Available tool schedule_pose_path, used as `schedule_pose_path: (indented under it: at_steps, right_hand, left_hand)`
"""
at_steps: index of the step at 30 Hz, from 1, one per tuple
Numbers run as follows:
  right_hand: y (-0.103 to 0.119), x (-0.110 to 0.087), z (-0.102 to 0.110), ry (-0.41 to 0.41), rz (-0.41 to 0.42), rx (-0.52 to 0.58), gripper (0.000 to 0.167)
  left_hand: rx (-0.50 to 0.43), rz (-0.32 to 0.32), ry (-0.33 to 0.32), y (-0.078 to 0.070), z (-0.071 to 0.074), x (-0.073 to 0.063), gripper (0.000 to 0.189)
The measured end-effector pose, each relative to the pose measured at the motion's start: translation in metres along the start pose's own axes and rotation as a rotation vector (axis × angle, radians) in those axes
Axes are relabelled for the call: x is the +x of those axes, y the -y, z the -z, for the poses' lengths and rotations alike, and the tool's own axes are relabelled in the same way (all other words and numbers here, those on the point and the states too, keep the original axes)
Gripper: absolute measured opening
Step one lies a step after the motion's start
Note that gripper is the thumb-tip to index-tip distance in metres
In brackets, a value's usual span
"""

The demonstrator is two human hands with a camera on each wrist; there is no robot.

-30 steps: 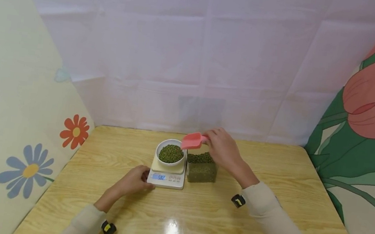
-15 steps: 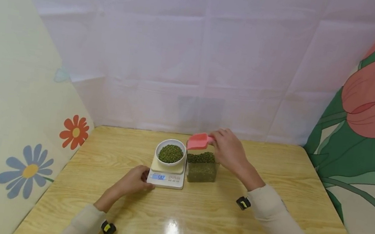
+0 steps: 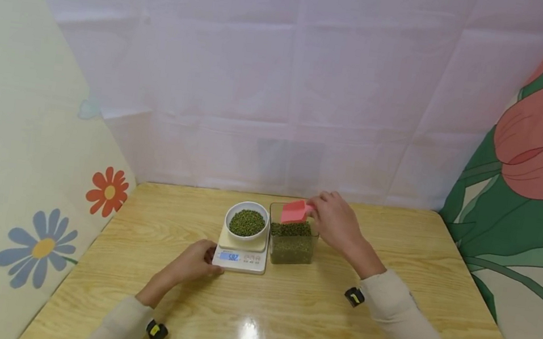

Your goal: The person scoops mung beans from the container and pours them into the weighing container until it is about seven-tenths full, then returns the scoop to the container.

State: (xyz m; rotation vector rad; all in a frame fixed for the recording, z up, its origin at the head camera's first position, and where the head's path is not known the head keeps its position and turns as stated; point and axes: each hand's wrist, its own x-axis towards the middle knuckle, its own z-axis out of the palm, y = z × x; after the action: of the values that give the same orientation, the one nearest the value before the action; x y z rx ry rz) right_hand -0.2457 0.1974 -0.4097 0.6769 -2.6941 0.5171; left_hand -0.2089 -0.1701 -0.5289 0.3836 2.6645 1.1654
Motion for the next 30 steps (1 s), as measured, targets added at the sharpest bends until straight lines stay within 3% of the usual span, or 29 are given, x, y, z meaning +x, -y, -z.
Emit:
schedule_pose_path:
  at_steps: [14,21,30]
  right_hand:
    - [0.001,-0.004,-0.018,0.077,0.029,0.005,0.017]
    - [0.001,-0.006,-0.022,0.138,-0.002,0.017,0.017]
    - [0.0,-0.004,-0.022,0.157,-0.027,0.041,0.013]
  left_hand:
    - [0.021,0.006,-0.004,0.002,0.0,0.0,0.043]
    - [0.027,0.002,-0.006,0.001,0.0,-0.001,0.044]
    - [0.008,-0.001,0.012,-0.002,0.003,-0.001,0.042]
